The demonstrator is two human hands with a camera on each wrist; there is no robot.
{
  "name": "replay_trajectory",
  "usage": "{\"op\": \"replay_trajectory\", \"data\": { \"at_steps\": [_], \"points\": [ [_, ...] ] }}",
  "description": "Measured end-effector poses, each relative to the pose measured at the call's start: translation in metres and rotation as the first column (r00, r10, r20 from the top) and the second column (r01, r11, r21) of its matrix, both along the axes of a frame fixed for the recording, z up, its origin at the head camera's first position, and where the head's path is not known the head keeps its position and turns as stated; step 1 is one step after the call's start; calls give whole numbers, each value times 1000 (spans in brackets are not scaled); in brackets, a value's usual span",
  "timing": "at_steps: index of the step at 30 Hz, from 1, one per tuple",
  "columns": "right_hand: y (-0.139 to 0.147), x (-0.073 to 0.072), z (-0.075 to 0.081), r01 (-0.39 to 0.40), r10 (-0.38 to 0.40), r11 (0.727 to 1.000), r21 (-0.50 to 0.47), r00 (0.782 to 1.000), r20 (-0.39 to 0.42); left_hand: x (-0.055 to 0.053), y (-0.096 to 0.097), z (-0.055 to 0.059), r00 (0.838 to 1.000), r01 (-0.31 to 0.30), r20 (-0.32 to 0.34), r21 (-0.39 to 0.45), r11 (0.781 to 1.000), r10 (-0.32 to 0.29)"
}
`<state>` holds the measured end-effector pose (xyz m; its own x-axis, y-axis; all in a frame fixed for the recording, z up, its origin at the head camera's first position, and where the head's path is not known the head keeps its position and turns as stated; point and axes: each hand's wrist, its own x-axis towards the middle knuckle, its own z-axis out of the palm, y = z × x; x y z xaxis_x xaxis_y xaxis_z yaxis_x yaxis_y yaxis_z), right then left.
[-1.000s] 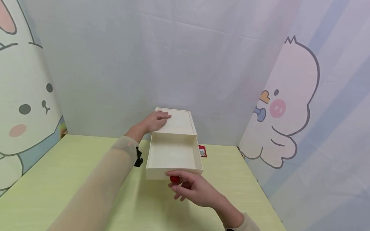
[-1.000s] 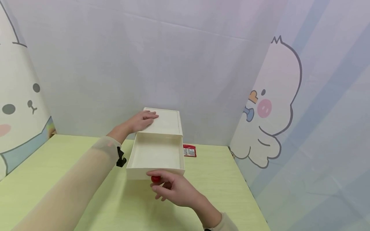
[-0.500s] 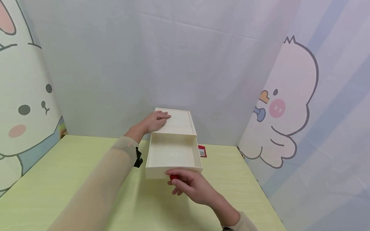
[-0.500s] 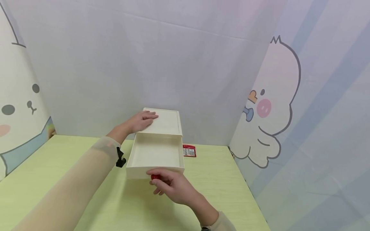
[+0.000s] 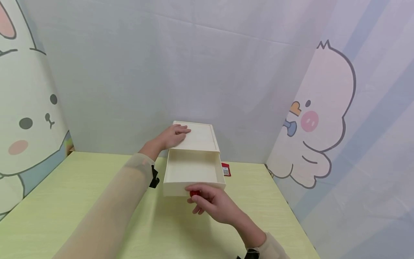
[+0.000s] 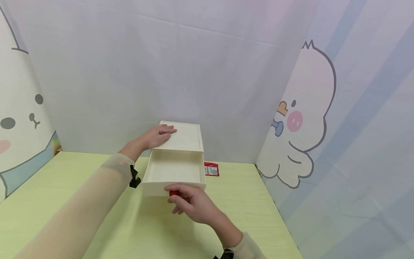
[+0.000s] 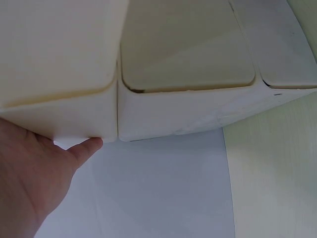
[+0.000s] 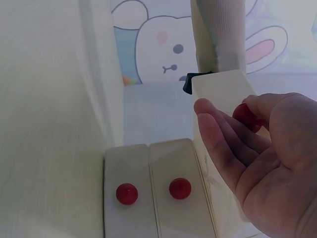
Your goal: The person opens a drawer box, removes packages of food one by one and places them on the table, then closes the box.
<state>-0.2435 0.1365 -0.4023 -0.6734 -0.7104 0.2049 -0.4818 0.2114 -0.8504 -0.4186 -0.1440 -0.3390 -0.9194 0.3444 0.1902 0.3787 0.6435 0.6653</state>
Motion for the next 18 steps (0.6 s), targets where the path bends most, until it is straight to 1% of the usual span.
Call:
{"op": "replay_trajectory", "data": {
  "at_steps": [9, 13, 18],
  "points": [
    [-3, -10, 0, 21, -21, 1000, -4, 1000, -21, 2, 0, 1, 1000, 0, -2, 5, 1000, 0],
    [-4, -15, 0, 30, -30, 1000, 3, 999, -32, 1, 0, 1, 1000, 1, -8, 3, 1000, -1],
    [-5, -19, 1, 37, -37, 999, 13, 999, -28, 0, -1, 0, 1000, 3, -14, -3, 1000, -3]
  ]
}}
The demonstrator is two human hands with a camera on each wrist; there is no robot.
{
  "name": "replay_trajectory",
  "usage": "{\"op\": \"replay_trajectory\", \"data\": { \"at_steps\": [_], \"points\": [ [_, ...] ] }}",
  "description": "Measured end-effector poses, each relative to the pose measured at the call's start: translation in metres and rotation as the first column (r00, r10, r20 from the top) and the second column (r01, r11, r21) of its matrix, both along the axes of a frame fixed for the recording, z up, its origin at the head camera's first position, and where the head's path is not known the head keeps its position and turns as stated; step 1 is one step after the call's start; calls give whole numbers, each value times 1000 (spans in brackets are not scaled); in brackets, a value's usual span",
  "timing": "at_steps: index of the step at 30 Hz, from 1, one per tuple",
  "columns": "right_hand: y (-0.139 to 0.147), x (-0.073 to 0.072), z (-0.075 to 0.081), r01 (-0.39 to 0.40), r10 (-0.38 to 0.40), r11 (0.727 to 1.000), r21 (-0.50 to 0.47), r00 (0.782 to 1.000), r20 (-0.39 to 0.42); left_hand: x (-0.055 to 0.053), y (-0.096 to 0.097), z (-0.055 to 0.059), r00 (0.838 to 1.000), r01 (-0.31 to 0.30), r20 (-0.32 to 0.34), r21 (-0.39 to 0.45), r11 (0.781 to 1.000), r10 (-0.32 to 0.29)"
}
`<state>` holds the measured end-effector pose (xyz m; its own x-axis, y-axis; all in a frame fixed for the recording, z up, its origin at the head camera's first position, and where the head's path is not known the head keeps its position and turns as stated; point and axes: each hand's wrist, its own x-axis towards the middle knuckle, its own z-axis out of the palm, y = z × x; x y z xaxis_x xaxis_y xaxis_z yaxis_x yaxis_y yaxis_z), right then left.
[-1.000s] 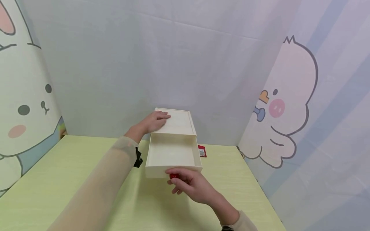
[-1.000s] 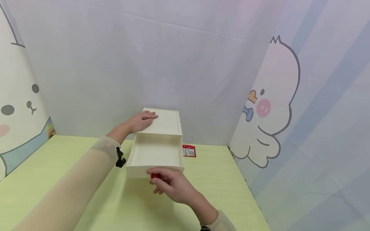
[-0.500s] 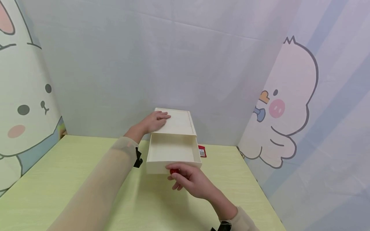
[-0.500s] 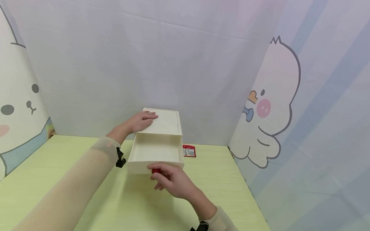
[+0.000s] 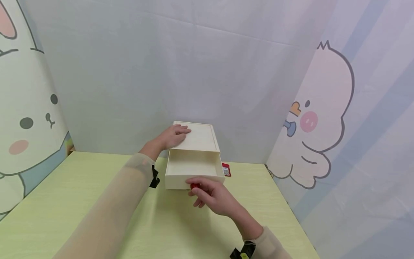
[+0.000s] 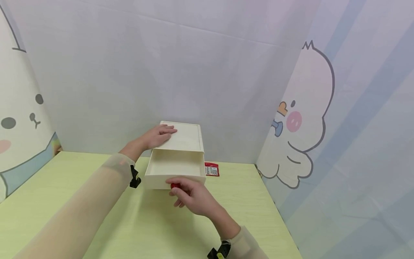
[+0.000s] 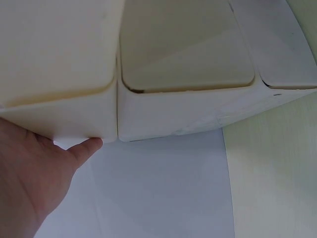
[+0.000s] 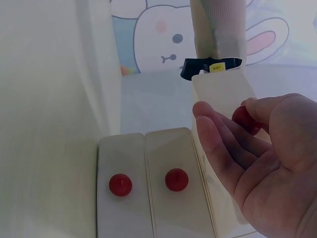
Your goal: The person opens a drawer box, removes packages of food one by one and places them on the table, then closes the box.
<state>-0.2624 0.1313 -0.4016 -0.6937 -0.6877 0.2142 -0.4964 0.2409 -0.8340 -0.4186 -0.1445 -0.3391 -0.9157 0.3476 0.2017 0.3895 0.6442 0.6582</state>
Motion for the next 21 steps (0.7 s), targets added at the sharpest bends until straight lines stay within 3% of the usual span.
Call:
{"op": "replay_trajectory", "data": {
  "at_steps": [21],
  "points": [
    [-8, -18, 7, 31, -31, 999, -5, 997, 68, 0, 1, -2, 1000, -11, -10, -3, 1000, 11]
  ]
}}
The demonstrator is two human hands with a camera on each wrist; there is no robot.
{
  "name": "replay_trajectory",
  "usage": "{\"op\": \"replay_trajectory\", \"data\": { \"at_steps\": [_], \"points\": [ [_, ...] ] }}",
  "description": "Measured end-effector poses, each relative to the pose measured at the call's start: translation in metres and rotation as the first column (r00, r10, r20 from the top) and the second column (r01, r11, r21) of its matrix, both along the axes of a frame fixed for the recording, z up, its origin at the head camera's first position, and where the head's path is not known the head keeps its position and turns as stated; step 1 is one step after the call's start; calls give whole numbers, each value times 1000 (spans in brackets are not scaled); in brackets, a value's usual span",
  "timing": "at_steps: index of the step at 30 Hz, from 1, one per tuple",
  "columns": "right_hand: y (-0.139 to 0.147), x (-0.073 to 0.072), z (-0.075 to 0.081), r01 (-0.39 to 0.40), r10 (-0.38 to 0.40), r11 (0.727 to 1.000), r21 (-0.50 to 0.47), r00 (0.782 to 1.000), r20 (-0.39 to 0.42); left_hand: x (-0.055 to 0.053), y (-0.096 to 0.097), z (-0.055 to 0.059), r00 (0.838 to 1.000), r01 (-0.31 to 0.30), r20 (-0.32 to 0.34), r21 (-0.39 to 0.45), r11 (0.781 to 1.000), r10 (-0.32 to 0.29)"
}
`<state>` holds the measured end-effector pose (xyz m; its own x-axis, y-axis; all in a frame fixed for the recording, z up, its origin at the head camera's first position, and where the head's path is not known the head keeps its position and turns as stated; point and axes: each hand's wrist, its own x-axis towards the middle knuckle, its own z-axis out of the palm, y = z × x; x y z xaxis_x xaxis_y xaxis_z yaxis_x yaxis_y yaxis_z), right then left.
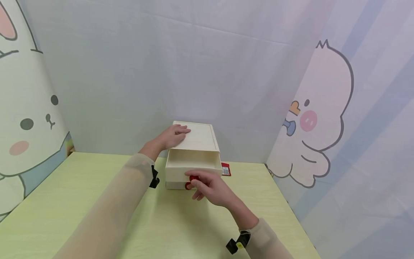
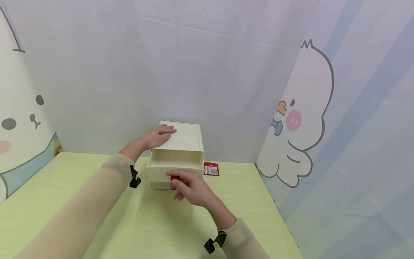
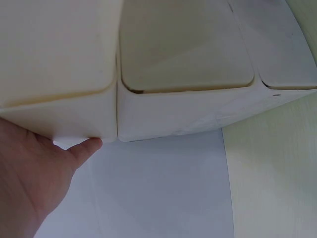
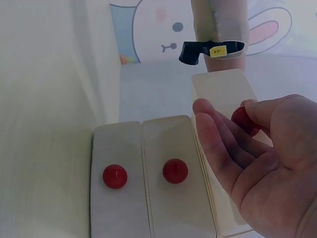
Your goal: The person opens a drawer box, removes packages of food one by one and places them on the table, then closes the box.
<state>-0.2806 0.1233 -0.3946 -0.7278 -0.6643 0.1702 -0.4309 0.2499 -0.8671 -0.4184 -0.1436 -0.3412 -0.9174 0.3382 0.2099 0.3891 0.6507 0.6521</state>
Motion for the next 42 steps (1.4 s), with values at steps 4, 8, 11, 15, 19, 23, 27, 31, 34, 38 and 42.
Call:
{"op": "replay_trajectory", "data": {
  "at_steps": [4, 8, 11, 15, 19, 23, 27, 31, 34, 38, 42],
  "points": [
    [-1, -4, 0, 16, -16, 1000, 3, 1000, 3, -1, 0, 0, 1000, -3, -1, -5, 1000, 3],
    [-2, -8, -1, 22, -23, 1000, 7, 1000, 3, -1, -1, 0, 1000, -5, 4, -8, 1000, 5],
    [-3, -11, 0, 23, -23, 1000, 10, 1000, 2, 0, -1, 0, 1000, -5, 11, -8, 1000, 5],
    [-6, -16, -1, 32, -32, 999, 10, 999, -12, 2, -2, 1, 1000, -5, 20, -10, 1000, 5],
    [-8, -21, 0, 48, -47, 999, 20, 999, -25, 1, -2, 1, 1000, -3, 20, -4, 1000, 3],
    [-9, -24, 1, 66, -65, 997, 30, 998, -27, 0, -1, 0, 1000, -1, 13, 1, 1000, 1],
    [-11, -27, 2, 82, -81, 996, 28, 996, -41, -1, -1, 0, 1000, -4, 8, -6, 1000, 4],
    [-14, -31, 1, 95, -94, 995, 24, 994, -49, -1, -1, 1, 1000, -7, 13, -14, 1000, 7],
    [-15, -35, 0, 100, -99, 995, 19, 994, -41, 0, -1, 1, 1000, -5, 16, -11, 1000, 6],
    [-16, -40, 0, 111, -111, 994, 15, 993, -33, 2, -1, 2, 1000, -2, 19, -4, 1000, 2],
    [-16, -45, -2, 127, -126, 992, 13, 992, -32, 2, -1, 2, 1000, -2, 19, 0, 1000, 2]
  ]
}}
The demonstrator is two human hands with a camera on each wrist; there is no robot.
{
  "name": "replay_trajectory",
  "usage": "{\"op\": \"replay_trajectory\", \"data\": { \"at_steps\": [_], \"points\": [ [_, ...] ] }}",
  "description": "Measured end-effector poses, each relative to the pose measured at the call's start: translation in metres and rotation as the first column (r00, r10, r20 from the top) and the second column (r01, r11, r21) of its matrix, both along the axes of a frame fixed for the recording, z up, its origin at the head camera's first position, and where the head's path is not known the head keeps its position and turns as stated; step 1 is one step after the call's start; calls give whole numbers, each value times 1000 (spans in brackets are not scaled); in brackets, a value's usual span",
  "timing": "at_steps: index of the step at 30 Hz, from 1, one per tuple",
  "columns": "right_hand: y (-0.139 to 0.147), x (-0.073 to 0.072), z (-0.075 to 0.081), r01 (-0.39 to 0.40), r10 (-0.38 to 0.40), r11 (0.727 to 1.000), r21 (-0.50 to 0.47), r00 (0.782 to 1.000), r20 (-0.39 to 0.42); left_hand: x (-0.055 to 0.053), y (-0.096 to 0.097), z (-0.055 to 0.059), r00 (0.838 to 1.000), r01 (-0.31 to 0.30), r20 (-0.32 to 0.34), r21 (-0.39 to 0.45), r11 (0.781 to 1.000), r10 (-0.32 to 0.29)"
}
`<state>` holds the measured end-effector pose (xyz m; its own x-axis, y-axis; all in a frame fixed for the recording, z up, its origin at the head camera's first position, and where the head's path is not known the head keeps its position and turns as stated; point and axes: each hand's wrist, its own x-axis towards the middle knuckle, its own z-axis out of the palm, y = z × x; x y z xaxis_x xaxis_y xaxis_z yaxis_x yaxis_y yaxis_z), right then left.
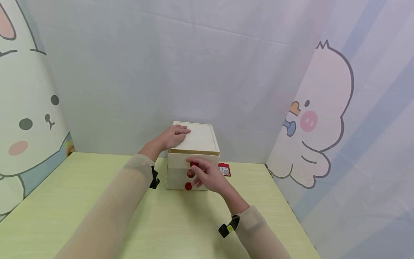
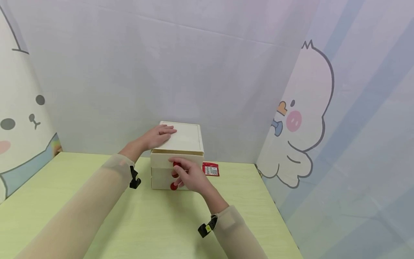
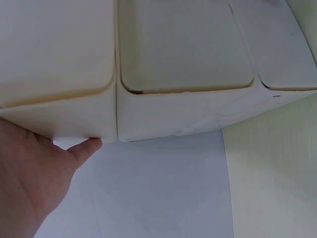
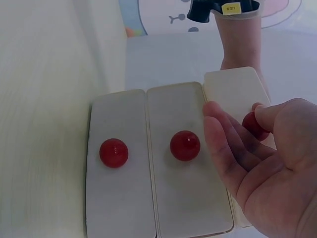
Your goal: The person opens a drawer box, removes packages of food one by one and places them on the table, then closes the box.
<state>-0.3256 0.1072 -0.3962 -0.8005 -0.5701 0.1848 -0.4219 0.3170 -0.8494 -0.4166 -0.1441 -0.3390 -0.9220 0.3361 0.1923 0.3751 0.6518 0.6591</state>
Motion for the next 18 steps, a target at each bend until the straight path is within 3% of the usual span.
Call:
{"op": "replay_trajectory", "data": {
  "at_steps": [18],
  "points": [
    [-5, -12, -1, 58, -58, 998, 26, 998, -10, -3, 0, -1, 1000, -5, -19, -21, 1000, 4]
  ]
}}
